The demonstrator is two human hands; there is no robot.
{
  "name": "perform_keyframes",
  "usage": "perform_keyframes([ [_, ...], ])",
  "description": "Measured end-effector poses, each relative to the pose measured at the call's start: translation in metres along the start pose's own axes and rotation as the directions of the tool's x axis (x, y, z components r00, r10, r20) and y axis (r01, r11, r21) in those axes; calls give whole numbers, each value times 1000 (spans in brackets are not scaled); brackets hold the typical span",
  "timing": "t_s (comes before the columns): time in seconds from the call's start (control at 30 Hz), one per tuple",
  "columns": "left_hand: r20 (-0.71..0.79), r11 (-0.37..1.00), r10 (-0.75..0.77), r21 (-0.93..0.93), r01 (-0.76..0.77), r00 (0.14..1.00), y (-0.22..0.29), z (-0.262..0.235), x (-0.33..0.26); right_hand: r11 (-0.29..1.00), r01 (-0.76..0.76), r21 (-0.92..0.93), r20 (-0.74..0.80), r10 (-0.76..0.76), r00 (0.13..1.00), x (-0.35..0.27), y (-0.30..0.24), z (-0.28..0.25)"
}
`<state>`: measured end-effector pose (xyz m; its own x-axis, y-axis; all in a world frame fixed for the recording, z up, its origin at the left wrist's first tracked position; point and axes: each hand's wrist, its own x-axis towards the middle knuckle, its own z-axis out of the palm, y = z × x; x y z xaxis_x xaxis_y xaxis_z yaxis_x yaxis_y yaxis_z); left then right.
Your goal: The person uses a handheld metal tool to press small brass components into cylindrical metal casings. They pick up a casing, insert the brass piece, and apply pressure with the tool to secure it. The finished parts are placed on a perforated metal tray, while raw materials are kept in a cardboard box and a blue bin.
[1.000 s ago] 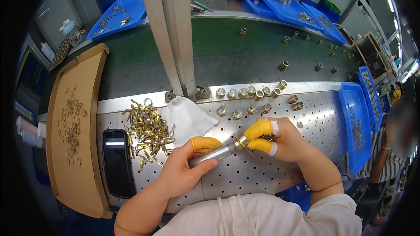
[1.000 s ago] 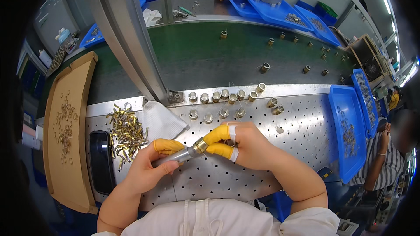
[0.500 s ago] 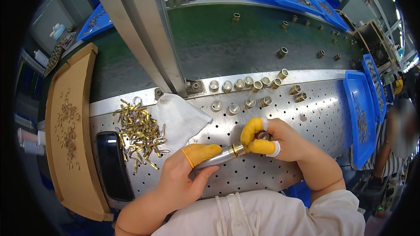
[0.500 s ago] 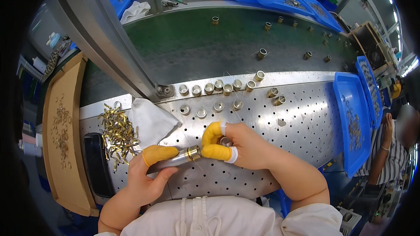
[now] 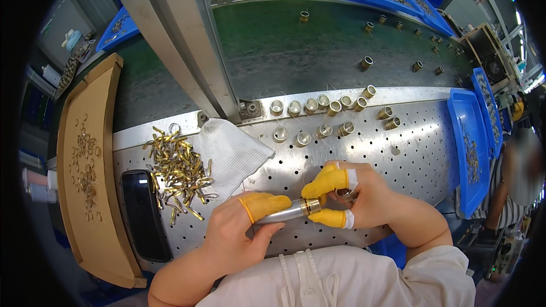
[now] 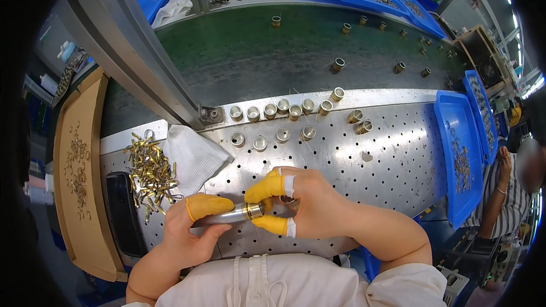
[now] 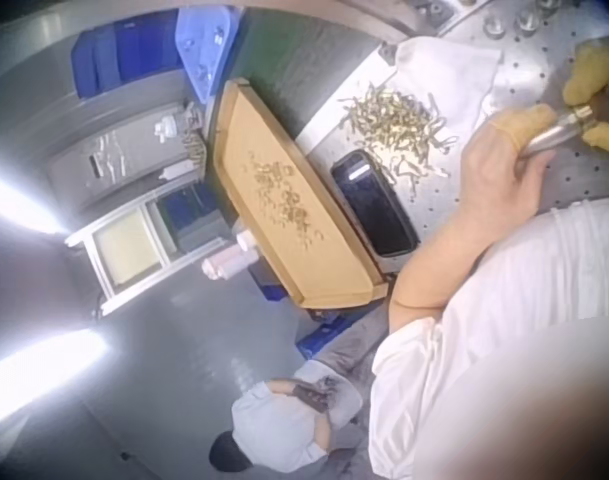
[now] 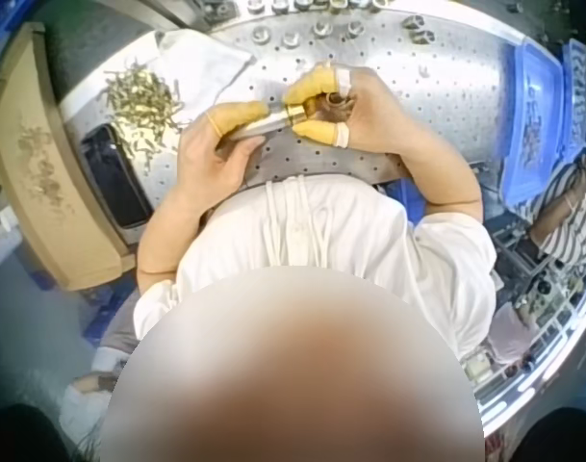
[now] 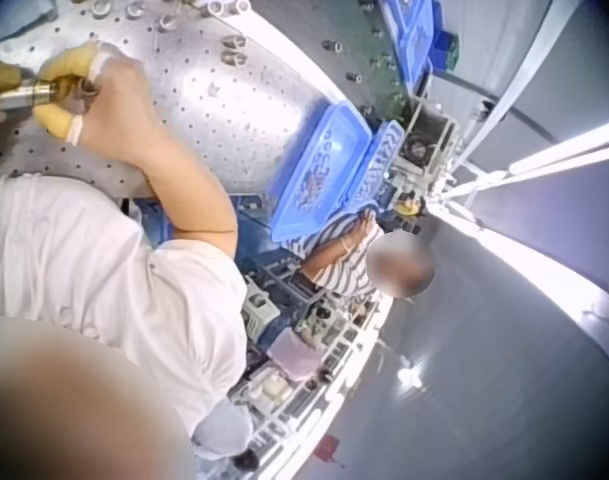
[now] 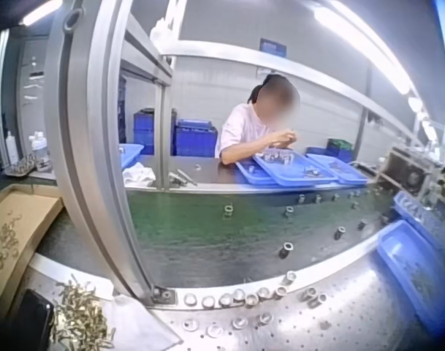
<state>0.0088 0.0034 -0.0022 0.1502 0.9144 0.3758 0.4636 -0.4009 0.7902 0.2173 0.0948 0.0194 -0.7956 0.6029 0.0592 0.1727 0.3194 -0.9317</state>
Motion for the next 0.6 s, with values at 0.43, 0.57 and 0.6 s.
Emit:
perform_keyframes([
  [0.43,-56,977,-204,-72,199,977,11,-1,-3,916,-159,367,38,156,987,5,16,-18],
  [0.57,-64,971,-215,-119,207,974,10,-6,-6,421,6,907,-148,306,940,45,31,-59],
  [0.6,-58,968,-215,-147,204,975,12,-5,-5,426,-1,905,-195,415,888,59,34,-72],
])
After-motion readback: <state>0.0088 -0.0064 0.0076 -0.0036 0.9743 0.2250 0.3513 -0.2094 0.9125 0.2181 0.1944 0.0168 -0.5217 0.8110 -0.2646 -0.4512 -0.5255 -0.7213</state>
